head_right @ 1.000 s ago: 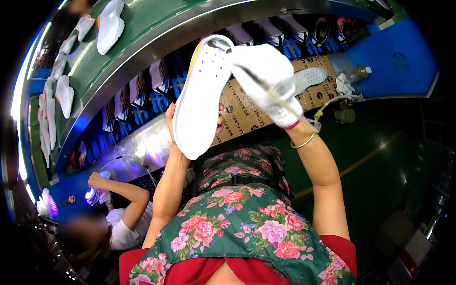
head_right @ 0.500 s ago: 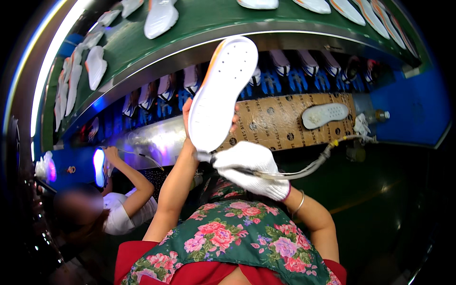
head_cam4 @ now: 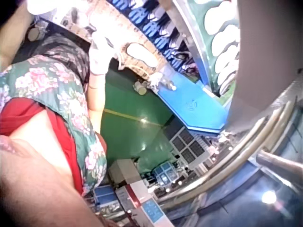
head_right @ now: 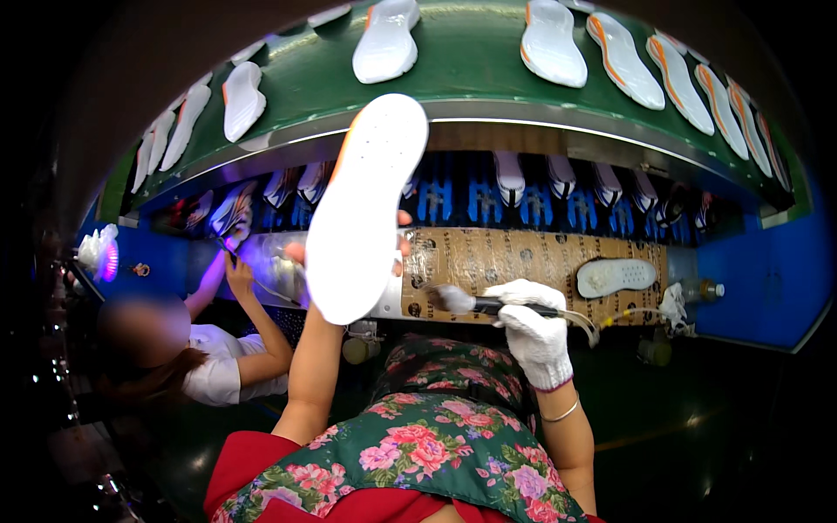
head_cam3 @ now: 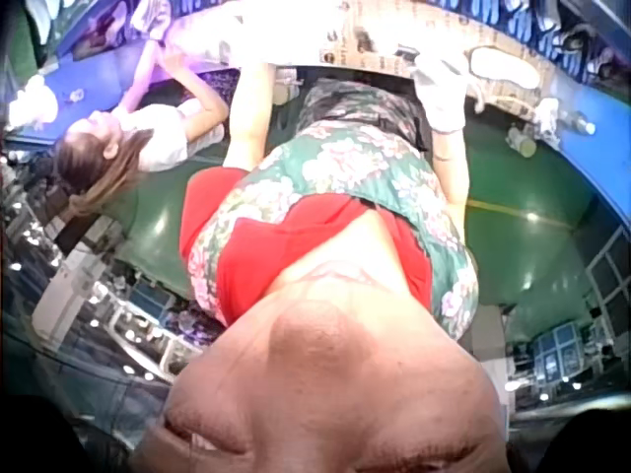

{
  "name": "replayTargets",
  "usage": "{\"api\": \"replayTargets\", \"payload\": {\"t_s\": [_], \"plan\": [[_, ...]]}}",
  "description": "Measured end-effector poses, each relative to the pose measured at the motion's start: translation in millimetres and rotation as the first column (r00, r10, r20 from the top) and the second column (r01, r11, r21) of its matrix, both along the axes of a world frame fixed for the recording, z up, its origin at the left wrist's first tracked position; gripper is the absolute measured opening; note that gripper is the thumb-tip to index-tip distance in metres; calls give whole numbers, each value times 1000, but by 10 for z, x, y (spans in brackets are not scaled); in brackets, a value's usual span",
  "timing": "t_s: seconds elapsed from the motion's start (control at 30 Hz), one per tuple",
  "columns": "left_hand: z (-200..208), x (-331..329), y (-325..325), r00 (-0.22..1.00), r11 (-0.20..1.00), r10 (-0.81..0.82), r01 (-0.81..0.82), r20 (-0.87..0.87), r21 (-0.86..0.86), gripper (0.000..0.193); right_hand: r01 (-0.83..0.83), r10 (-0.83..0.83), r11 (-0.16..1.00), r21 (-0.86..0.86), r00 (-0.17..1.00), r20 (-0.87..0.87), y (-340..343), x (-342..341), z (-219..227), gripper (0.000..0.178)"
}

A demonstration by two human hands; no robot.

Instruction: The person uses a brush to apply glue to the inner surface of white shoe soles and then places the soles onto an overhead conveyor rack.

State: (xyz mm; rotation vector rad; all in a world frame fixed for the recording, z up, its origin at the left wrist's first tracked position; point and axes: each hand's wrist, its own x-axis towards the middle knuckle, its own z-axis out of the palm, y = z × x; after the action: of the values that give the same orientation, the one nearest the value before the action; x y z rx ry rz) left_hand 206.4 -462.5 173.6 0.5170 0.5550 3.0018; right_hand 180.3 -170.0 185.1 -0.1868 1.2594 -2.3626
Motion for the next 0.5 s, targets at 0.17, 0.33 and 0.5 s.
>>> {"api": "replayTargets", "payload": {"t_s": [0.17, 0.33, 0.5], "plan": [[439, -419, -819, 951, 997, -38, 16, -307, -75, 123, 117, -126, 991, 61, 973, 192, 7, 7, -213, 20], [501, -973, -1126, 937, 895, 287, -336, 197, 293, 105, 40, -65, 990, 137, 980, 187, -213, 15, -390, 18], [483, -686, -913, 775, 820, 455, -556, 438, 133, 75, 103, -139, 982, 159, 962, 235, -114, 59, -478, 22]]}}
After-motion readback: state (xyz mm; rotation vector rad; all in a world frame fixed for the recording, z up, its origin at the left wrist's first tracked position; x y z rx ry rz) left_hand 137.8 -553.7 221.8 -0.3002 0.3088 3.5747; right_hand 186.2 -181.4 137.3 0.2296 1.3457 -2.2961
